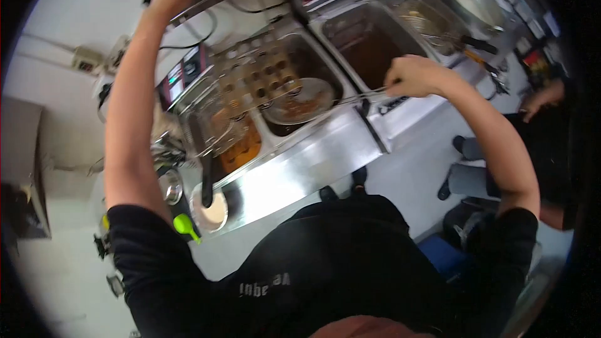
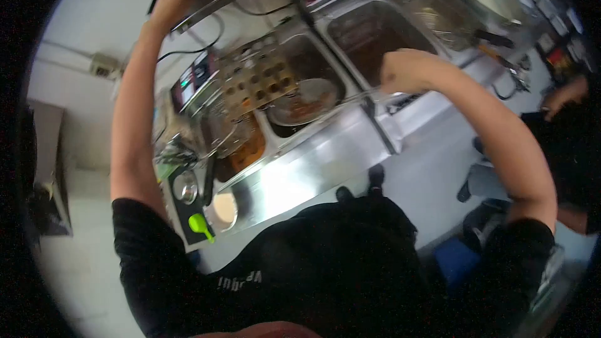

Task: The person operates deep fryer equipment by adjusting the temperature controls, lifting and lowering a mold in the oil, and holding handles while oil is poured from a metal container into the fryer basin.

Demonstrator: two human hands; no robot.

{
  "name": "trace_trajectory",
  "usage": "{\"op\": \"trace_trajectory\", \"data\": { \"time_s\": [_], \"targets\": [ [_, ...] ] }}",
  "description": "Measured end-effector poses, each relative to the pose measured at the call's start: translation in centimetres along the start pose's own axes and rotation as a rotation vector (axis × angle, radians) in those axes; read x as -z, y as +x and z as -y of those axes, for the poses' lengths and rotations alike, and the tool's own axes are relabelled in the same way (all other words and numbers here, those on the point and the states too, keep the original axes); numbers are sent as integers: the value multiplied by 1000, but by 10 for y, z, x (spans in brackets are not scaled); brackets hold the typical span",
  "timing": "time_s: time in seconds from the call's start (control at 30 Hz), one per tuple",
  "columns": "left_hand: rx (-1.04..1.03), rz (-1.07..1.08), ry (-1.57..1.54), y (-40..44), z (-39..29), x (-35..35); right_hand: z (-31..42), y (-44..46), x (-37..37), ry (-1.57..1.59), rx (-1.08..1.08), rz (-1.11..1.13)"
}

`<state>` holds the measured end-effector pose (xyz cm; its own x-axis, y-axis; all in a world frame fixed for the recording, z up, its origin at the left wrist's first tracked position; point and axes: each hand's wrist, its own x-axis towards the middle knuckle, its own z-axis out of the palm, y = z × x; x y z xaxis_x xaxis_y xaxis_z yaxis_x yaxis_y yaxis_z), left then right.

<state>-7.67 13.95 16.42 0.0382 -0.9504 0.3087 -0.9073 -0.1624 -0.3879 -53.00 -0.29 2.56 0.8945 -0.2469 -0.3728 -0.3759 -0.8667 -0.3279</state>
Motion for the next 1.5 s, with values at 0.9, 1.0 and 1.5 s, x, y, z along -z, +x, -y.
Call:
{"op": "trace_trajectory", "data": {
  "time_s": [0.9,1.0,1.5],
  "targets": [
    [156,56,64,-8,-17,0,-7,4,-102,19,-129,-449],
    [180,46,63,-8,-16,0,-6,-4,-98,-70,-84,-526],
    [145,72,-21,-17,-14,-22,17,-50,-60,-230,-170,-614]
  ]
}}
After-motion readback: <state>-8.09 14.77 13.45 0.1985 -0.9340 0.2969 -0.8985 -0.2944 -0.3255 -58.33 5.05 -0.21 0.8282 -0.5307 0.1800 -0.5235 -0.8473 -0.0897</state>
